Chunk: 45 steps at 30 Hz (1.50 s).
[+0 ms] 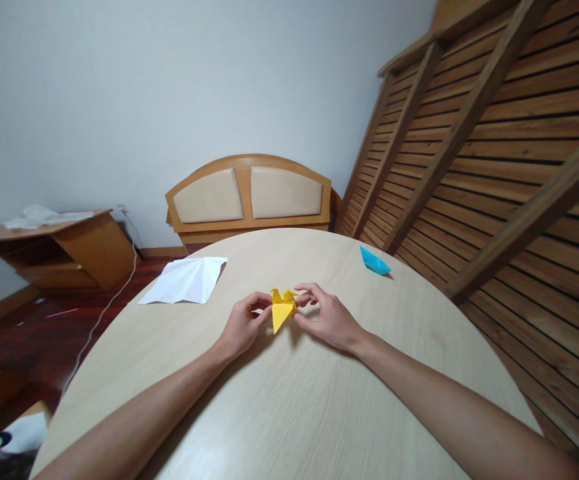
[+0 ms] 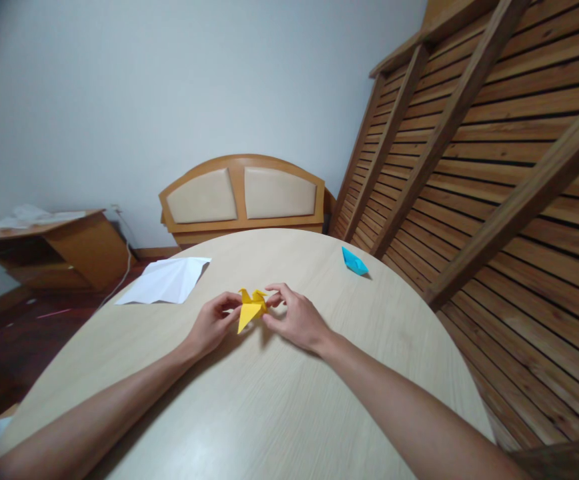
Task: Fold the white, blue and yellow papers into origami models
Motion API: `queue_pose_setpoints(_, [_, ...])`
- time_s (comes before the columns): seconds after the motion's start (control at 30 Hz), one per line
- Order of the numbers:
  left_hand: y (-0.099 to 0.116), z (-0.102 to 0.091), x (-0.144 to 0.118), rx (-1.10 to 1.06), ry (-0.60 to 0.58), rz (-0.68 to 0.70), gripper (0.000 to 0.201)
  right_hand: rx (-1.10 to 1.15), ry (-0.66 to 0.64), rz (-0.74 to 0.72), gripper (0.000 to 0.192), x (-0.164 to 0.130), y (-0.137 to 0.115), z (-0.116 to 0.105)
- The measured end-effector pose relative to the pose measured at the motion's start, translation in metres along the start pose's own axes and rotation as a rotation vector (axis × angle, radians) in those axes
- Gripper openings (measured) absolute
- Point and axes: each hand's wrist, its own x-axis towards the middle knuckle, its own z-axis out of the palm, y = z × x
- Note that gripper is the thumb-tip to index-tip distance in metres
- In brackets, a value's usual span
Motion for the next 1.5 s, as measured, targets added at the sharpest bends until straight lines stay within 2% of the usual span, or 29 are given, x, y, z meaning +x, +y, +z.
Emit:
queue_pose_setpoints(0.4, [-0.0043,0.0013,-0.0003,-0.154,-0.024,-0.048,0.021,0.16,-0.02,0.074,0.041,0.003,-0.0047,0.0])
queue_pose_setpoints(0.93, [-0.0006,0.0025,-0.0016,-0.076,-0.059,-0.068,0.025,0.32,-0.018,0.118,0.039,0.004,-0.001,0.004])
queue_pose_setpoints(1.5, [0.0023,0.0028,-0.0037,0.082,-0.099,-0.021,0.018,0.319,-0.023,0.102,0.04,0.0049,-0.0015,0.002])
